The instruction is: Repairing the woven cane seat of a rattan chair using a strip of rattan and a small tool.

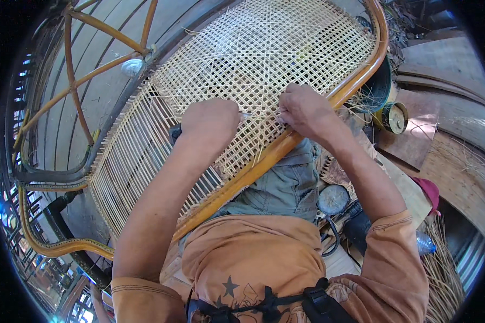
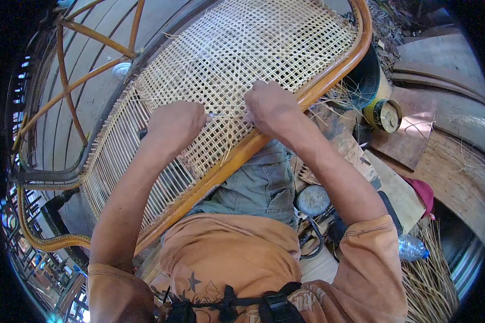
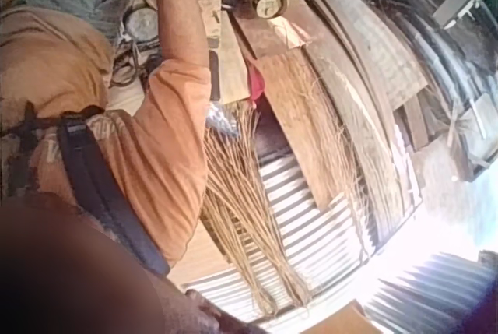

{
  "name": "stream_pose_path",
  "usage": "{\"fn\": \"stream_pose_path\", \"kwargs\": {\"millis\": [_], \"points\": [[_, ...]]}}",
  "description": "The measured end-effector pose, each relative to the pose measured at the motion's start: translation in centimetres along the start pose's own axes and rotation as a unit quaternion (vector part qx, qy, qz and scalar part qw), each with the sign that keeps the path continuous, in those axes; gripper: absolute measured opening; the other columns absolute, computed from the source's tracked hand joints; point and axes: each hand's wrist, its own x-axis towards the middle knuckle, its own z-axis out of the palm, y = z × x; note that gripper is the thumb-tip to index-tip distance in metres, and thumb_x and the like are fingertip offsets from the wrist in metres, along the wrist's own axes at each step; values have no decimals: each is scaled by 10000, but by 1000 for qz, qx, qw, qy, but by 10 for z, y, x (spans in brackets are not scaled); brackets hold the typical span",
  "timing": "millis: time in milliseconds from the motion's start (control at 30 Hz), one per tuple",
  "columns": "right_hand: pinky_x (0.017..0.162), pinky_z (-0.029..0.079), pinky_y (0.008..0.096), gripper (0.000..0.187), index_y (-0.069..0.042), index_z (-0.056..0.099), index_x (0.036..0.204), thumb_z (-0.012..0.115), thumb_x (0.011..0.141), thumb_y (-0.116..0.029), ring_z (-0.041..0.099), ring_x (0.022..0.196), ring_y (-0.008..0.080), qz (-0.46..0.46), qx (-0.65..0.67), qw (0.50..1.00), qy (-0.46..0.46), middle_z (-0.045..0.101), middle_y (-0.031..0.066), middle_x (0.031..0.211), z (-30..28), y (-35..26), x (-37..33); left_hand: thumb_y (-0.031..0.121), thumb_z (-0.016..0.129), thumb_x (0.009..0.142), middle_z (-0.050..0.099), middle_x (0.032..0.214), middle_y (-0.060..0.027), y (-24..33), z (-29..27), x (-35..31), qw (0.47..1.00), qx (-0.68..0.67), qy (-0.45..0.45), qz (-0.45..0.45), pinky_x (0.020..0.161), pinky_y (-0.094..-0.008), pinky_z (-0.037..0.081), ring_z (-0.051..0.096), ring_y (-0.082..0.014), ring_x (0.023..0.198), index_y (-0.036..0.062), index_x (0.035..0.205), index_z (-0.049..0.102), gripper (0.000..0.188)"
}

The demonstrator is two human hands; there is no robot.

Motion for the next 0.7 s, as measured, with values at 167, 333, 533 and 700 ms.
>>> {"fn": "stream_pose_path", "kwargs": {"millis": [167, 333, 533, 700], "points": [[674, 458, 378, 142, -35, 631, 787, 675, 729, -157, 582, 758, 291, 24, 123, 991, -35, 577, 131, 788, -18, 11, 1, 376, 502, 885, 634, 773, -146, -25, 4, -8, 998, 20, -12, -53, 671, -441, 491, 627, -321, 749, 52, 850, 633, 351], [621, 442, 369, 254, -14, 627, 810, 630, 793, -267, 608, 696, 255, 130, 105, 985, -53, 599, 134, 716, -45, 12, -17, 370, 512, 883, 618, 928, -145, -12, -19, -14, 990, 20, 110, -84, 694, -440, 487, 620, -318, 826, 58, 946, 613, 334], [603, 441, 406, 278, -29, 641, 769, 610, 800, -304, 599, 643, 310, 122, 49, 988, -84, 594, 155, 645, -32, 20, -23, 343, 565, 856, 646, 853, -178, 40, 2, 8, 995, -83, -8, -50, 723, -423, 503, 650, -309, 816, 15, 924, 628, 341], [584, 438, 420, 261, -15, 630, 749, 606, 786, -272, 581, 608, 330, 93, 54, 991, -81, 578, 175, 632, -39, 20, -19, 369, 578, 838, 650, 793, -182, 31, 9, 14, 989, -135, -37, -45, 718, -433, 492, 643, -326, 796, 10, 864, 637, 365]]}}
